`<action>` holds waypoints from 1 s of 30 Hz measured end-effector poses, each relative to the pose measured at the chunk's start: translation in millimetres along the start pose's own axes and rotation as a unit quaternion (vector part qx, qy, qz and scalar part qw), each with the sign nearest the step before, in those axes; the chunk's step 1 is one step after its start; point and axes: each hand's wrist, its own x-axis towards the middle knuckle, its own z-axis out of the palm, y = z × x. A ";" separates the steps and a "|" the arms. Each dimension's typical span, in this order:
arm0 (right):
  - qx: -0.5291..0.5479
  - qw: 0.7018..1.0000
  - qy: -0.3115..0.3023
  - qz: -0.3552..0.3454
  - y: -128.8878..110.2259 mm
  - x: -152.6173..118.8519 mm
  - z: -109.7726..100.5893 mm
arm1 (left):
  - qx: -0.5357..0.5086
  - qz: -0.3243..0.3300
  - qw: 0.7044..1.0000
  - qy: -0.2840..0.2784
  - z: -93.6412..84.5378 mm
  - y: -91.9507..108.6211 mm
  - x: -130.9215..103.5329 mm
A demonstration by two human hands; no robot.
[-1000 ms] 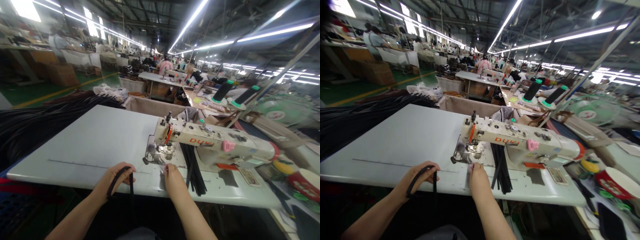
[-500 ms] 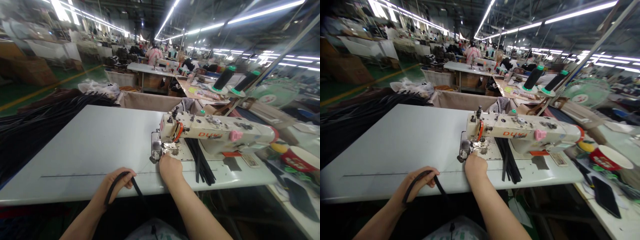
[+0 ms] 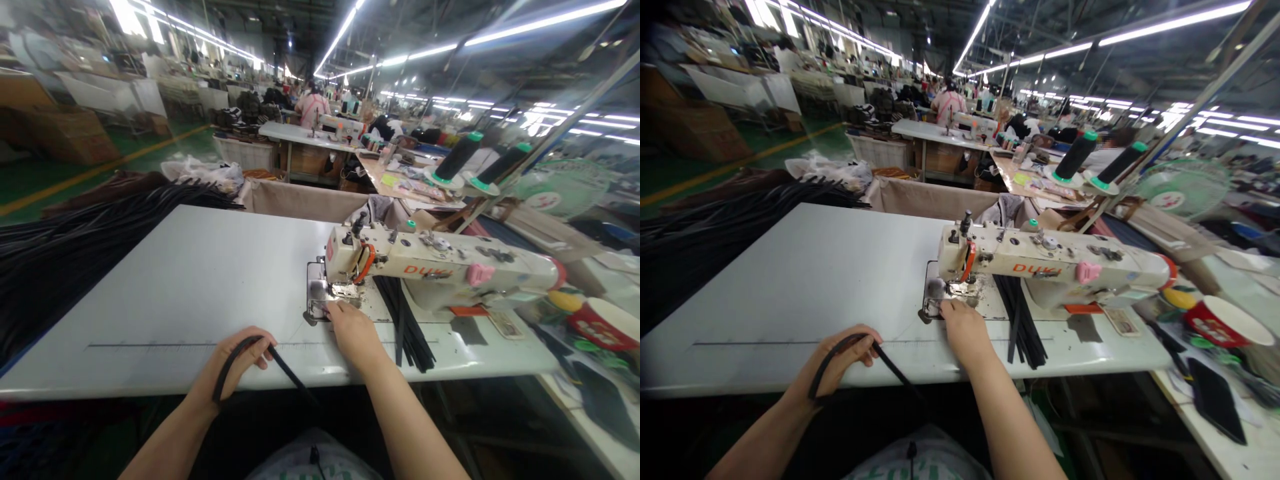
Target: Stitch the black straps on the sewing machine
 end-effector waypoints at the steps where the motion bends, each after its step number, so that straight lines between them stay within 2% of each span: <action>1: 0.012 1.000 0.005 -0.014 4.8 -4.8 -0.5 | -0.015 0.005 1.000 -0.005 0.6 -1.4 2.3; 6: 0.098 0.991 -0.001 -0.089 24.1 -26.6 -3.2 | -0.162 0.016 0.987 -0.013 10.6 -6.7 10.8; 9: 0.194 0.974 -0.005 -0.116 29.9 -39.7 -1.2 | -0.164 -0.013 0.986 -0.005 13.9 -5.2 10.8; 11: 0.320 0.944 0.007 -0.084 28.6 -47.8 2.9 | -0.140 -0.033 0.990 -0.009 13.4 -2.0 9.1; 13: 0.436 0.899 0.012 -0.036 21.7 -54.6 8.2 | -0.101 -0.050 0.994 -0.009 13.2 2.9 6.7; 15: 0.493 0.870 -0.008 -0.009 9.4 -60.1 13.1 | -0.061 -0.062 0.996 -0.006 15.1 8.4 4.3; 19: 0.543 0.834 -0.093 0.020 -20.4 -68.1 21.0 | -0.057 -0.073 0.995 -0.032 24.4 15.3 2.1; 22: 0.568 0.813 -0.124 0.037 -32.8 -72.0 27.3 | -0.081 -0.063 0.994 -0.023 30.3 18.6 1.4; 26: 0.574 0.806 -0.140 0.038 -30.6 -75.6 30.4 | -0.112 -0.036 0.992 0.036 35.1 27.2 -0.4; 30: 0.561 0.819 -0.115 0.027 -23.1 -78.4 24.4 | -0.108 -0.066 0.991 0.044 38.4 34.5 -0.6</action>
